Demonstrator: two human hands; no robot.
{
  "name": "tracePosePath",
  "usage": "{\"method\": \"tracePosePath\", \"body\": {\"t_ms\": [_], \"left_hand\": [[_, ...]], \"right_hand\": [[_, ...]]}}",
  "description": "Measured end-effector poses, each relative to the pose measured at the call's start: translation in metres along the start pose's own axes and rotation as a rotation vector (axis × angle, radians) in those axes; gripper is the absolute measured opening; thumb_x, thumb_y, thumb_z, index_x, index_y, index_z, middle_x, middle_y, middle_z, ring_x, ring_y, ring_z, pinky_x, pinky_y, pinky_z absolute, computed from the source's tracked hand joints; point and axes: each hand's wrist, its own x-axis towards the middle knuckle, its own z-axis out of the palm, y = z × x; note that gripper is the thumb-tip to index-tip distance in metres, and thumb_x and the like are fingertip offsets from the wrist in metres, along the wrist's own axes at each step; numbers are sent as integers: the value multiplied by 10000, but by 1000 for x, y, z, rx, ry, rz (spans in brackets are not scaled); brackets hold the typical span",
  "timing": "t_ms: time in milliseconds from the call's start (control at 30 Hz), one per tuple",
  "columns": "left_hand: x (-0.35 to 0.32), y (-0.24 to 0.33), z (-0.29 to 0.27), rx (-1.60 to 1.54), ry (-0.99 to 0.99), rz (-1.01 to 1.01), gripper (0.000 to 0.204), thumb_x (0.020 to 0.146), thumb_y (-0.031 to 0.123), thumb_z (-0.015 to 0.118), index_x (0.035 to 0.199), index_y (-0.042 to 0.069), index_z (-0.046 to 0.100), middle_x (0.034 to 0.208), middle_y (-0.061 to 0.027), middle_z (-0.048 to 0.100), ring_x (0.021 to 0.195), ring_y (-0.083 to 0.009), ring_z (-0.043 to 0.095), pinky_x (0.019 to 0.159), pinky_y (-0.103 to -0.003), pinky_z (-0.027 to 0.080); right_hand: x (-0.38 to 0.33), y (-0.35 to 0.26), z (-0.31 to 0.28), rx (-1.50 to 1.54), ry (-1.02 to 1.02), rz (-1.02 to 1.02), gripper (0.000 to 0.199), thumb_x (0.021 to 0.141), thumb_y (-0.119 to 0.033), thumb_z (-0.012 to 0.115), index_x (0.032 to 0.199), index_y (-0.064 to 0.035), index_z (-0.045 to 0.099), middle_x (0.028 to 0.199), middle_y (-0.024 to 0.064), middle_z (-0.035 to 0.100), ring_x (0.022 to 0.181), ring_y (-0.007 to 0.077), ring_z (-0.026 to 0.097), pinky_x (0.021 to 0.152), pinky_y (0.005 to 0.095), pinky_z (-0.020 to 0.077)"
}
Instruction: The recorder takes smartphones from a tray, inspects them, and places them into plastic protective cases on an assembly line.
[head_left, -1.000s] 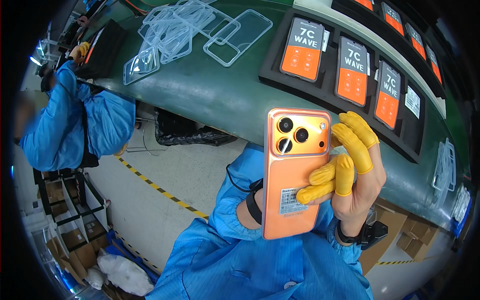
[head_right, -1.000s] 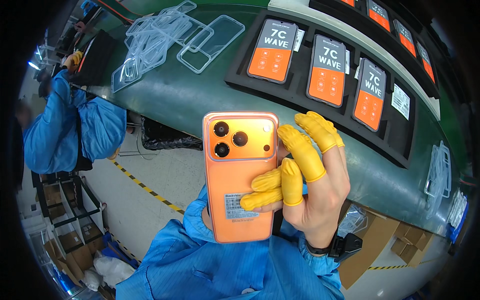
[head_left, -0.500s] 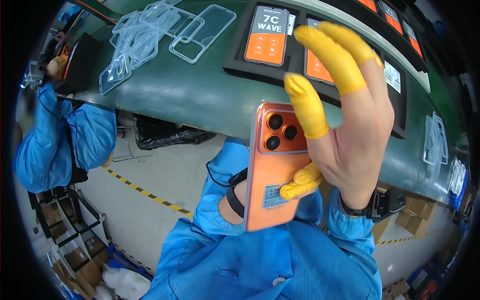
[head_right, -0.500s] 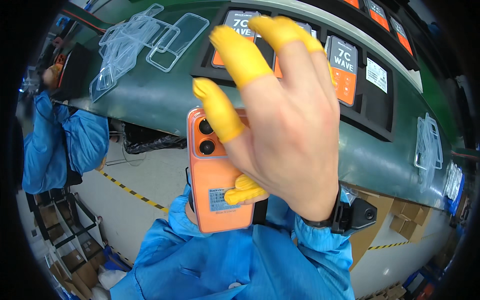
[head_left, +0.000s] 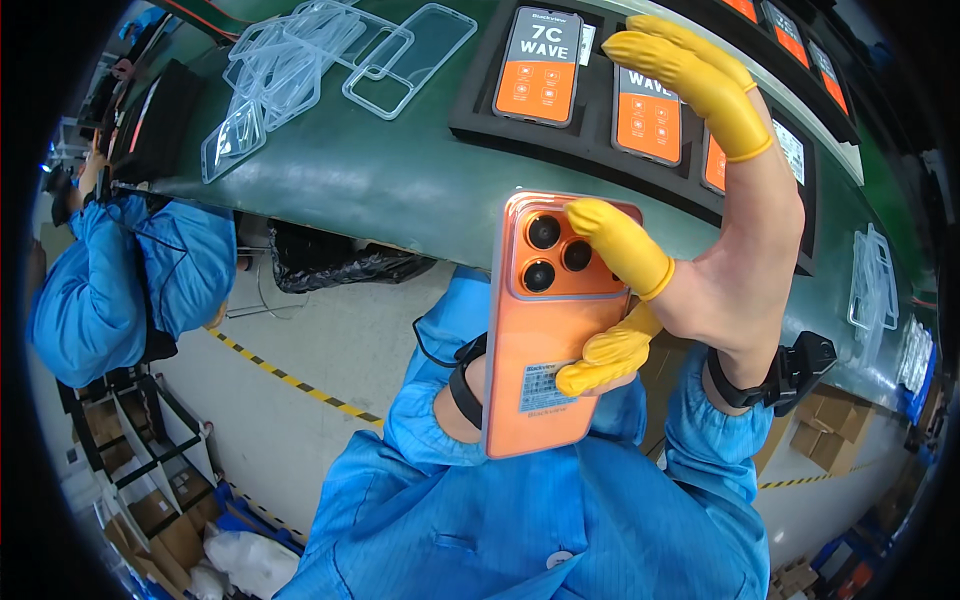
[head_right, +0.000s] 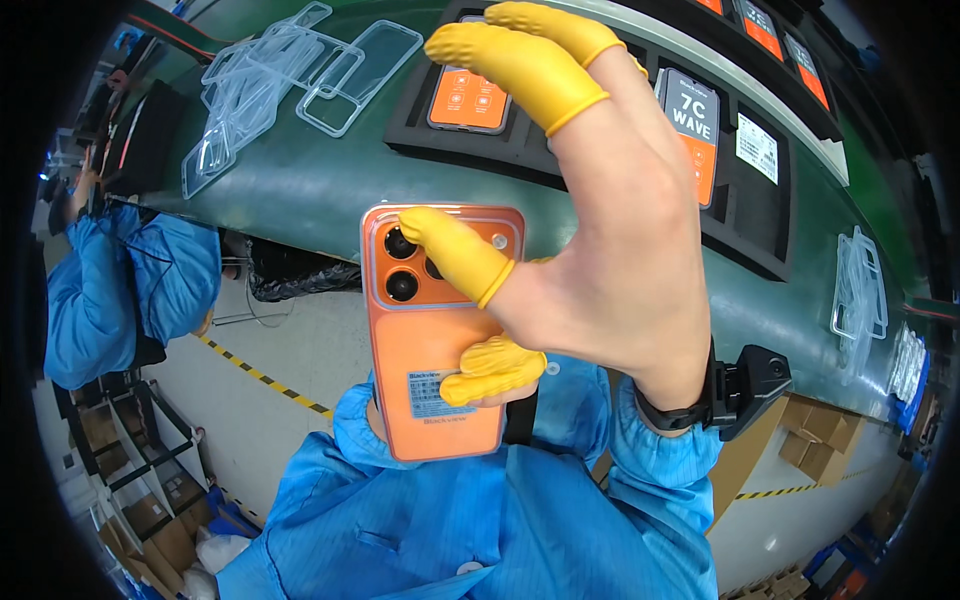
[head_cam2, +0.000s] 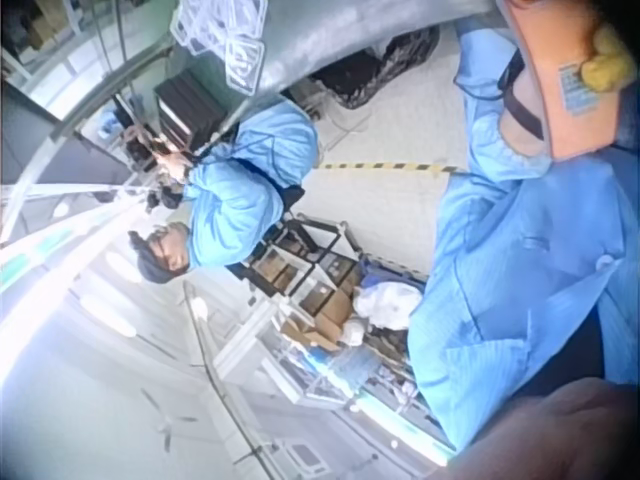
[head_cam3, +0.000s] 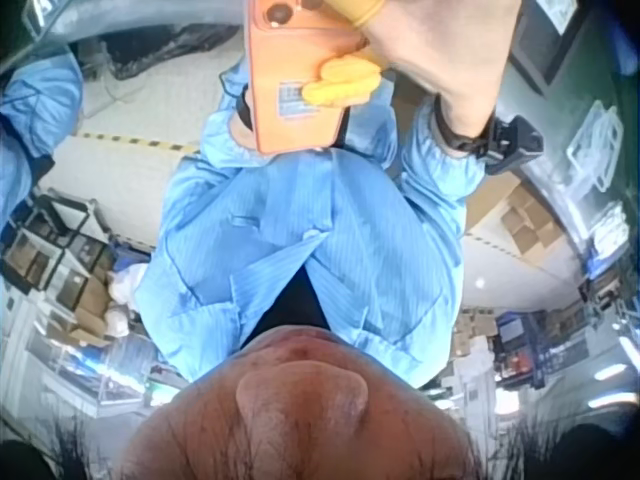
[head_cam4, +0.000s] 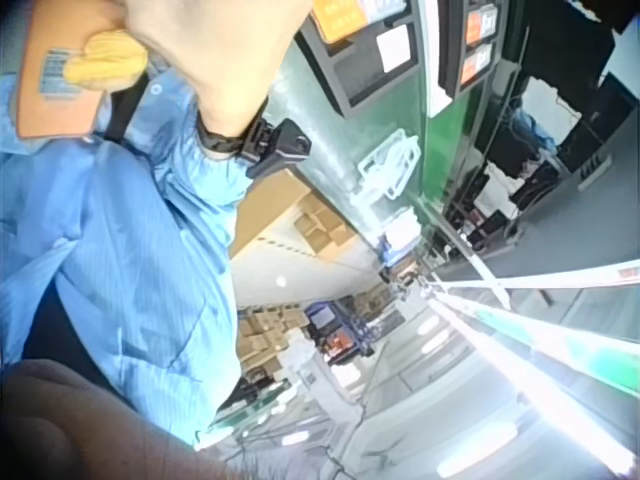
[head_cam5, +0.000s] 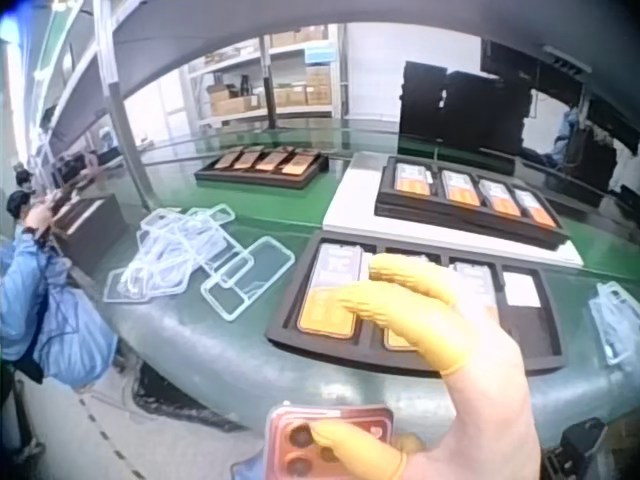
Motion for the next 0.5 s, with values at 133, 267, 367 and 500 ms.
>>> {"method": "tracePosePath", "body": {"t_ms": [133, 267, 367, 500], "left_hand": [[14, -13, -48, -102, -346, 30, 497, 1020, 467, 435, 1215, 14, 496, 918, -109, 561, 740, -172, 544, 604, -282, 456], [8, -4, -21, -66, -143, 14, 517, 1009, 478, 453, 1209, 2, 494, 887, -116, 565, 701, -173, 552, 577, -285, 457], [7, 3, -9, -25, -34, 22, 533, 1001, 486, 466, 1204, -7, 494, 863, -121, 568, 672, -175, 558, 557, -287, 458], [7, 10, 7, 8, 56, 21, 550, 993, 494, 478, 1200, -15, 493, 839, -126, 570, 643, -176, 564, 538, -289, 459]], "right_hand": [[-1, -1, 3, 31, -14, -19, 352, 870, -55, 714, 1202, 42, 651, 1227, 175, 658, 1153, 277, 628, 1011, 370, 466], [-4, 2, 4, 51, -13, -21, 349, 875, -49, 709, 1205, 47, 648, 1230, 173, 658, 1158, 272, 625, 1017, 371, 464], [-7, 9, 8, 139, 21, -6, 348, 879, -45, 706, 1208, 50, 645, 1231, 172, 658, 1162, 269, 623, 1021, 371, 463], [-20, 31, 5, 367, 212, 70, 345, 884, -39, 701, 1211, 54, 642, 1234, 170, 658, 1168, 264, 621, 1027, 371, 461]]}}
